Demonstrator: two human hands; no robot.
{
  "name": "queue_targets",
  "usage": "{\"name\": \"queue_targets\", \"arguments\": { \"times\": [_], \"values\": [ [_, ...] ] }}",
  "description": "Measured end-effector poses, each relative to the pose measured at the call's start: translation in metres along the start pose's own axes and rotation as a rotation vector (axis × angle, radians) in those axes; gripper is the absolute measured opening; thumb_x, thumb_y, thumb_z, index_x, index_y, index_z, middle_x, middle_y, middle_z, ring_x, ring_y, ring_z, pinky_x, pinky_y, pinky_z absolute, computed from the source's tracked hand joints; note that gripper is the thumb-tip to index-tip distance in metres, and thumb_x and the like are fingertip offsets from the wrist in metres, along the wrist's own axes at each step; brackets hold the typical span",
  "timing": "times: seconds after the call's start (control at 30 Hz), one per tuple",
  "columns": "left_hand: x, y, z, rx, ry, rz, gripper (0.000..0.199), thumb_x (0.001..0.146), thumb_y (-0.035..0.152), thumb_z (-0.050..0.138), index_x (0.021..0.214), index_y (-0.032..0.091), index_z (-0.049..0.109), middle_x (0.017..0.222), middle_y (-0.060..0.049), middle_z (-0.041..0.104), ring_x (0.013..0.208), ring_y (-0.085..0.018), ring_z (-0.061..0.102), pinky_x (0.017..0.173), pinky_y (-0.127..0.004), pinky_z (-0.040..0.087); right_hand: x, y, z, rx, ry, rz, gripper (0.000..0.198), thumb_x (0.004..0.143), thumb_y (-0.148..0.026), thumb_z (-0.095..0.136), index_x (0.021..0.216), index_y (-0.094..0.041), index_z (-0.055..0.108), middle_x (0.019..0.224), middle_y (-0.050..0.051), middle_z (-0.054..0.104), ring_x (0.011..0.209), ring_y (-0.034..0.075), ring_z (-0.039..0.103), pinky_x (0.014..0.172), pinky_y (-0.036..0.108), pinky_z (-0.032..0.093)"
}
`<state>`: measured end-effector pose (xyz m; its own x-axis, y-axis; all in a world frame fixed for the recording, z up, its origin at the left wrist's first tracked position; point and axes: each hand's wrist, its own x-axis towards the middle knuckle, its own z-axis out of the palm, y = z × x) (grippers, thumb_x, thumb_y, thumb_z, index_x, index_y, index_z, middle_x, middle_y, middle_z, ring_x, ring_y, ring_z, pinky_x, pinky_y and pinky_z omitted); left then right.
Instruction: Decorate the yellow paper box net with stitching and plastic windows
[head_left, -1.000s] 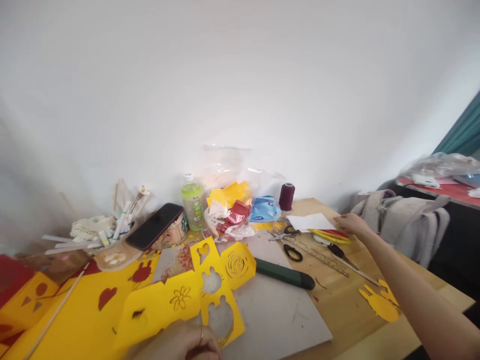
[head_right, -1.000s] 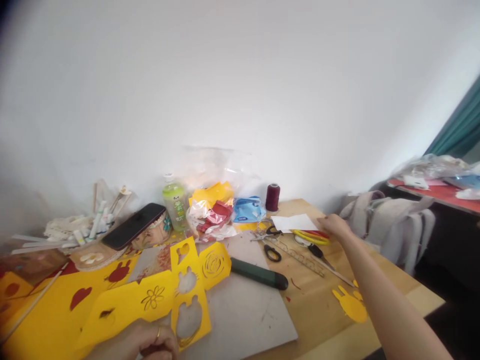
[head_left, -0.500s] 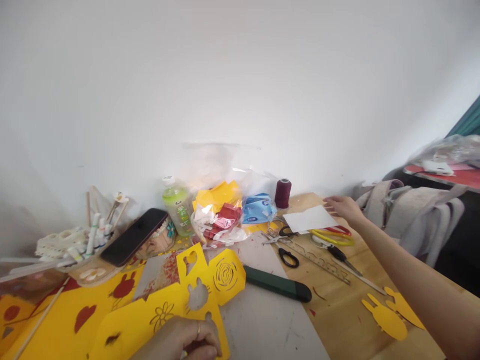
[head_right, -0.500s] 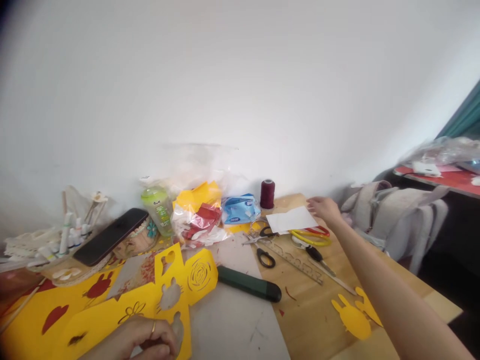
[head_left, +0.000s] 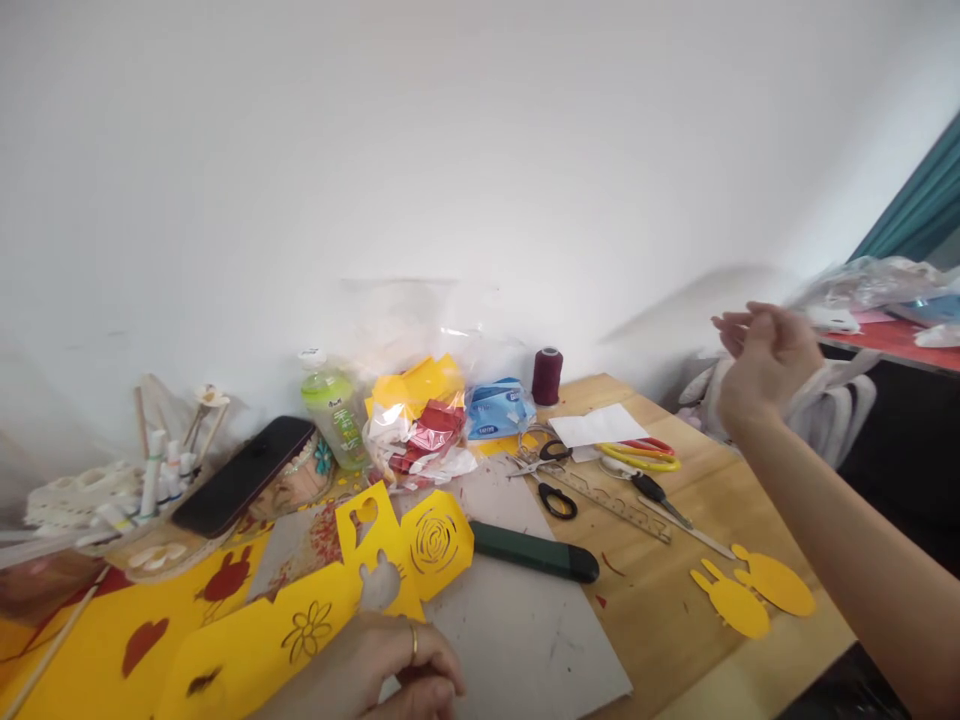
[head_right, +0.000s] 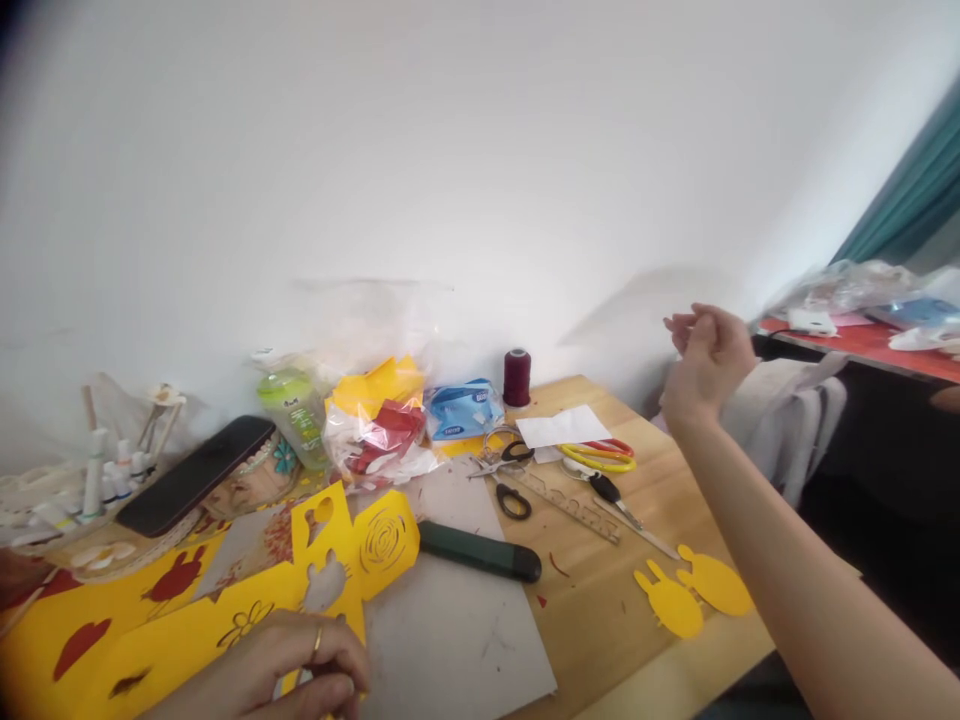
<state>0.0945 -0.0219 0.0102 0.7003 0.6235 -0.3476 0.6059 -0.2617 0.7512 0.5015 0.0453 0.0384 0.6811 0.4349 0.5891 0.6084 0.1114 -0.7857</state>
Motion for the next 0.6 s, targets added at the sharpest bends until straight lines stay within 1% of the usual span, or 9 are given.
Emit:
{"name": "queue_targets", "arguments": {
  "times": [0.07, 0.13, 0.17, 0.2, 0.3, 0.33, 0.4, 0.5, 0.6],
  "values": [
    [0.000, -0.001, -0.002, -0.086, 0.098, 0.044, 0.030, 0.084, 0.045, 0.046, 0.087, 0.024, 0.067, 0.090, -0.002, 0.069, 0.085, -0.018, 0.061, 0.081, -0.026, 0.043, -0.013, -0.028, -0.011, 0.142, 0.086, -0.013, 0.039, 0.093, -0.029, 0.018, 0.124, -0.017, 0.037, 0.119, 0.014, 0.054, 0.102, 0.020, 0.060, 0.084, 0.037, 0.048],
    [0.003, -0.003, -0.006, -0.206, 0.270, 0.082, 0.030, 0.082, 0.046, 0.050, 0.100, 0.026, 0.063, 0.108, -0.003, 0.064, 0.101, -0.020, 0.056, 0.090, -0.030, 0.041, -0.035, -0.058, -0.022, 0.247, 0.046, -0.025, 0.029, 0.090, -0.034, 0.033, 0.109, -0.023, 0.051, 0.102, 0.009, 0.062, 0.089, 0.021, 0.065, 0.074, 0.037, 0.052],
    [0.005, -0.003, -0.009, -0.275, 0.349, 0.104, 0.035, 0.081, 0.047, 0.052, 0.109, 0.026, 0.059, 0.119, -0.004, 0.059, 0.110, -0.022, 0.052, 0.095, -0.032, 0.038, -0.048, -0.073, -0.028, 0.305, -0.057, -0.013, 0.023, 0.087, -0.037, 0.044, 0.101, -0.025, 0.057, 0.095, 0.007, 0.064, 0.086, 0.021, 0.066, 0.072, 0.037, 0.053],
    [0.008, -0.002, -0.012, -0.345, 0.414, 0.137, 0.045, 0.078, 0.046, 0.057, 0.118, 0.027, 0.052, 0.130, -0.005, 0.051, 0.118, -0.023, 0.046, 0.100, -0.034, 0.035, -0.063, -0.085, -0.033, 0.346, -0.092, -0.006, 0.019, 0.085, -0.039, 0.048, 0.093, -0.027, 0.060, 0.084, 0.004, 0.065, 0.077, 0.020, 0.067, 0.067, 0.035, 0.053],
    [0.014, 0.002, -0.019, -0.536, 0.562, 0.289, 0.078, 0.067, 0.041, 0.072, 0.134, 0.027, 0.035, 0.144, -0.007, 0.034, 0.132, -0.027, 0.030, 0.107, -0.037, 0.027, -0.104, -0.110, -0.042, 0.390, -0.459, 0.114, 0.017, 0.081, -0.041, 0.057, 0.087, -0.027, 0.064, 0.077, 0.001, 0.069, 0.063, 0.017, 0.067, 0.060, 0.031, 0.055],
    [0.015, 0.004, -0.019, -0.604, 0.522, 0.311, 0.081, 0.066, 0.039, 0.073, 0.135, 0.027, 0.032, 0.145, -0.007, 0.031, 0.133, -0.028, 0.029, 0.107, -0.038, 0.028, -0.117, -0.113, -0.042, 0.357, -0.592, 0.120, 0.019, 0.081, -0.042, 0.057, 0.088, -0.025, 0.064, 0.077, 0.001, 0.070, 0.061, 0.016, 0.067, 0.059, 0.030, 0.056],
    [0.015, 0.006, -0.015, -0.737, 0.333, 0.289, 0.076, 0.069, 0.041, 0.071, 0.134, 0.025, 0.036, 0.145, -0.010, 0.033, 0.128, -0.031, 0.036, 0.102, -0.041, 0.034, -0.137, -0.115, -0.037, 0.231, -0.766, 0.043, 0.022, 0.083, -0.040, 0.054, 0.090, -0.023, 0.064, 0.078, 0.002, 0.071, 0.059, 0.015, 0.067, 0.058, 0.028, 0.056],
    [0.011, 0.005, -0.002, -0.928, 0.098, 0.272, 0.077, 0.068, 0.056, 0.065, 0.132, 0.023, 0.039, 0.143, -0.013, 0.036, 0.123, -0.034, 0.043, 0.094, -0.044, 0.041, -0.155, -0.117, -0.023, 0.030, -0.833, -0.118, 0.020, 0.085, -0.031, 0.049, 0.093, -0.021, 0.064, 0.079, 0.002, 0.071, 0.058, 0.014, 0.067, 0.058, 0.026, 0.055],
    [0.009, 0.000, 0.010, -1.019, 0.154, 0.239, 0.076, 0.067, 0.048, 0.070, 0.132, 0.024, 0.039, 0.139, -0.013, 0.041, 0.118, -0.031, 0.048, 0.090, -0.040, 0.044, -0.160, -0.129, -0.009, 0.026, -0.861, -0.107, 0.021, 0.085, -0.028, 0.048, 0.095, -0.019, 0.064, 0.078, 0.003, 0.071, 0.056, 0.014, 0.067, 0.054, 0.026, 0.054]
  ]
}}
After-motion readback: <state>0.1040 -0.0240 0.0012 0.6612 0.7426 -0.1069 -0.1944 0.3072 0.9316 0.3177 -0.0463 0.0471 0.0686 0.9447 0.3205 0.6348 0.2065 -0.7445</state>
